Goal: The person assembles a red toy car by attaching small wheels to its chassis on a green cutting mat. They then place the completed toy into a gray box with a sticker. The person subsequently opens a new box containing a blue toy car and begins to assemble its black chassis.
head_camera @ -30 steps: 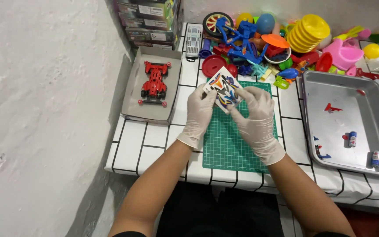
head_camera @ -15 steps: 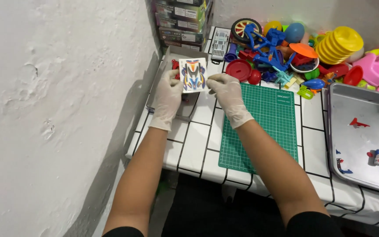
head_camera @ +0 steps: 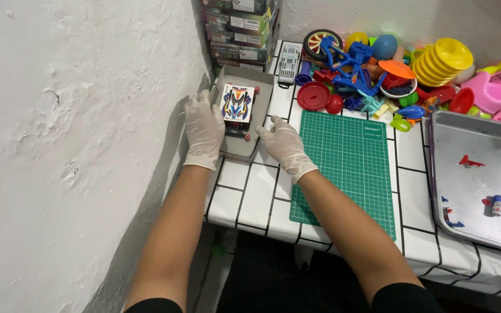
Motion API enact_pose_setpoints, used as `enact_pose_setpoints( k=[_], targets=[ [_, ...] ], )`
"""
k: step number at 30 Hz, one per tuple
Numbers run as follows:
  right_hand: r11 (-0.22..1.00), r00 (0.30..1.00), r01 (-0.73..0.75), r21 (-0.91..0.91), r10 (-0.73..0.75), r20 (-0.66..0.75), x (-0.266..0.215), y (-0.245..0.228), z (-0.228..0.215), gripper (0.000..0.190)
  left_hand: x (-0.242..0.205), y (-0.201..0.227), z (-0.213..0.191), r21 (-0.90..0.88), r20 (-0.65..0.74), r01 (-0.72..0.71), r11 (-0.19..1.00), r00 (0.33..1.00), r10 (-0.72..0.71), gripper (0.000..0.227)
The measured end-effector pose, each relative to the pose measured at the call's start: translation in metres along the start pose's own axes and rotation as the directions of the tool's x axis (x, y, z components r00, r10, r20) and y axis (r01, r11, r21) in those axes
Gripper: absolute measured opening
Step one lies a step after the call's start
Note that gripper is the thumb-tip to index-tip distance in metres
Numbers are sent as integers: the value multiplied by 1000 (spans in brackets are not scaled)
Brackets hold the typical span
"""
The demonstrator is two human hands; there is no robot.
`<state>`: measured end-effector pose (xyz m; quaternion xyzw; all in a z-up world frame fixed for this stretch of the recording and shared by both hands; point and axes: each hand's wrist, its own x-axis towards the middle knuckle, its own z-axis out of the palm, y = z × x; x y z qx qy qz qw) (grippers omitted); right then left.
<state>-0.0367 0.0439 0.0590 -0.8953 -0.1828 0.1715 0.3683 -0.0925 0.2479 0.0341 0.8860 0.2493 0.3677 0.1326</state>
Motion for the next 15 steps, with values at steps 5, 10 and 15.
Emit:
enact_pose_setpoints(
  k=[5,10,15],
  targets=[
    [998,1000,9,-62,-8,13,27,13,19,70,-4,-49,33,107,218,151,983,961,-171,33],
    [999,1000,-14,-51,13,-21,34,22,36,64,-9,-54,24,90,410,364,927,835,-368,33],
    [993,998,11,119,-5,-57,18,16,27,50,-10,-38,-5,39,386,333,942,864,-322,28]
  ],
)
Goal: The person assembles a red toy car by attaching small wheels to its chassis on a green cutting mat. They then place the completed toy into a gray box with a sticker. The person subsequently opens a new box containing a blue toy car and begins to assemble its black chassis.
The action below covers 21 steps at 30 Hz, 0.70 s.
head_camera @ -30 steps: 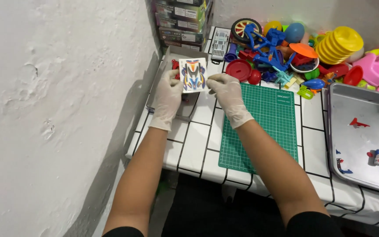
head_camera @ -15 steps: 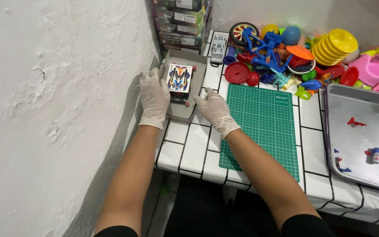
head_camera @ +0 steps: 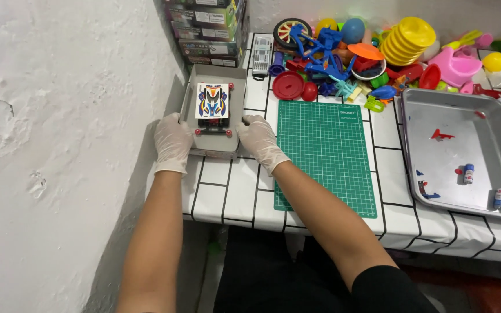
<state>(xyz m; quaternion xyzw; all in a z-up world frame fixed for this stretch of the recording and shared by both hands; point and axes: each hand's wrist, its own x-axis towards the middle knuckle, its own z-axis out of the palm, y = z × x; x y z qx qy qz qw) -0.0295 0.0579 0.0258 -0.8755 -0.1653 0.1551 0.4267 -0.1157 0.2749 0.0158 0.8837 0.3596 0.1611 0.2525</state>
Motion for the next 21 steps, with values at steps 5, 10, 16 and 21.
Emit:
enact_pose_setpoints(
  k=[5,10,16,21],
  targets=[
    [996,1000,-11,88,13,-24,-13,4,-15,54,-41,33,-37,-113,24,-2,994,1000,5,31],
    [986,998,-54,160,57,-11,-27,11,-32,56,-72,55,-48,-179,25,-55,982,998,60,40],
    [952,995,-89,294,98,-16,-41,31,-53,59,-98,67,-38,-78,-92,-182,980,980,175,41],
    [880,995,-80,468,97,-12,-90,16,-77,66,-114,72,-28,-93,-109,-189,978,978,178,44]
  ],
)
